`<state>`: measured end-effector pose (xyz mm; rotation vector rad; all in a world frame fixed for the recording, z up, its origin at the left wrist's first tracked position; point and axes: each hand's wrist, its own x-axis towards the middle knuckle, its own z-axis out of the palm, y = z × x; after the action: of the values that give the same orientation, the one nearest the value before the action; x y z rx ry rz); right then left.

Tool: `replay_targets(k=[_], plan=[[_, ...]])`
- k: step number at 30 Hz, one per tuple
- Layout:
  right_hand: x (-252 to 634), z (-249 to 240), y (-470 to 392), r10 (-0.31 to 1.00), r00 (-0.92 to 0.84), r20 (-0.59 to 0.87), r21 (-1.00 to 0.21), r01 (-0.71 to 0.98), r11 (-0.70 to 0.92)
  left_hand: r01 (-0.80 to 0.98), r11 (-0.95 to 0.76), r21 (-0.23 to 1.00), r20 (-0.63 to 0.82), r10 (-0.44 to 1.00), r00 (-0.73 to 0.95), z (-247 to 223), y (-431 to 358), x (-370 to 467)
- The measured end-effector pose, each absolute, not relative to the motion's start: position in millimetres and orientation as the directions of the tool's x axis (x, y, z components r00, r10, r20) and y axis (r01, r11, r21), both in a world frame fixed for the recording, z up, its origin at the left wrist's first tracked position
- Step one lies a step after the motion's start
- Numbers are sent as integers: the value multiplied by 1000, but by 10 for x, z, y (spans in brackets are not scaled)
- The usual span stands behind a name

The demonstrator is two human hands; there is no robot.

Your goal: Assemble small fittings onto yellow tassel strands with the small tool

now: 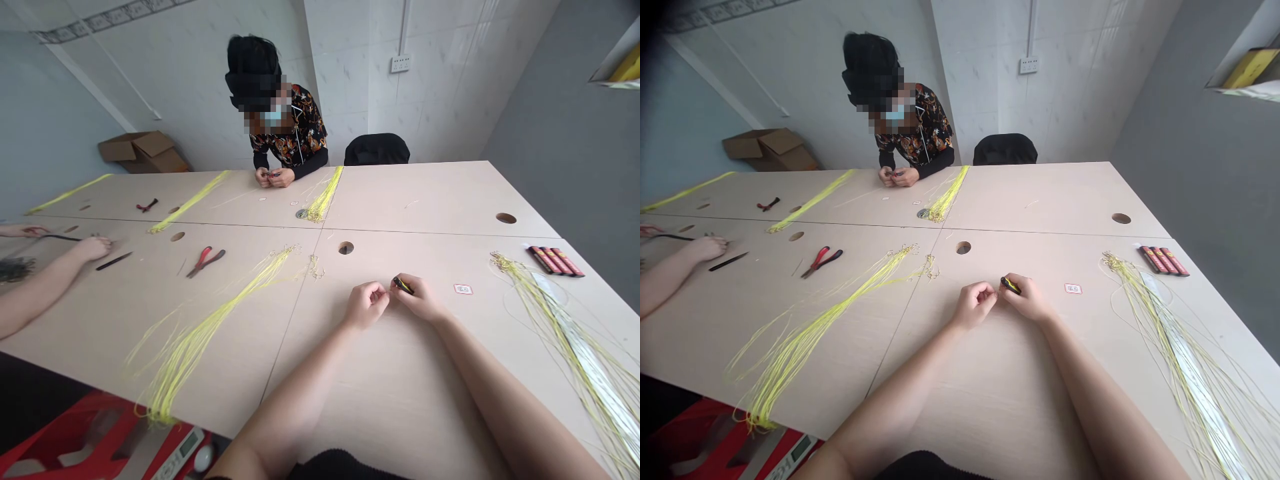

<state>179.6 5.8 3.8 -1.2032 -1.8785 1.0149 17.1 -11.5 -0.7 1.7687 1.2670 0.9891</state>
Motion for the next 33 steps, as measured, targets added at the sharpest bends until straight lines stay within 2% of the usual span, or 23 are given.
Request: replay_targets(k=[33], plan=[[1791,68,44,930,-345,123,-878,399,264,398,-244,884,172,963,209,-3,-111,178]])
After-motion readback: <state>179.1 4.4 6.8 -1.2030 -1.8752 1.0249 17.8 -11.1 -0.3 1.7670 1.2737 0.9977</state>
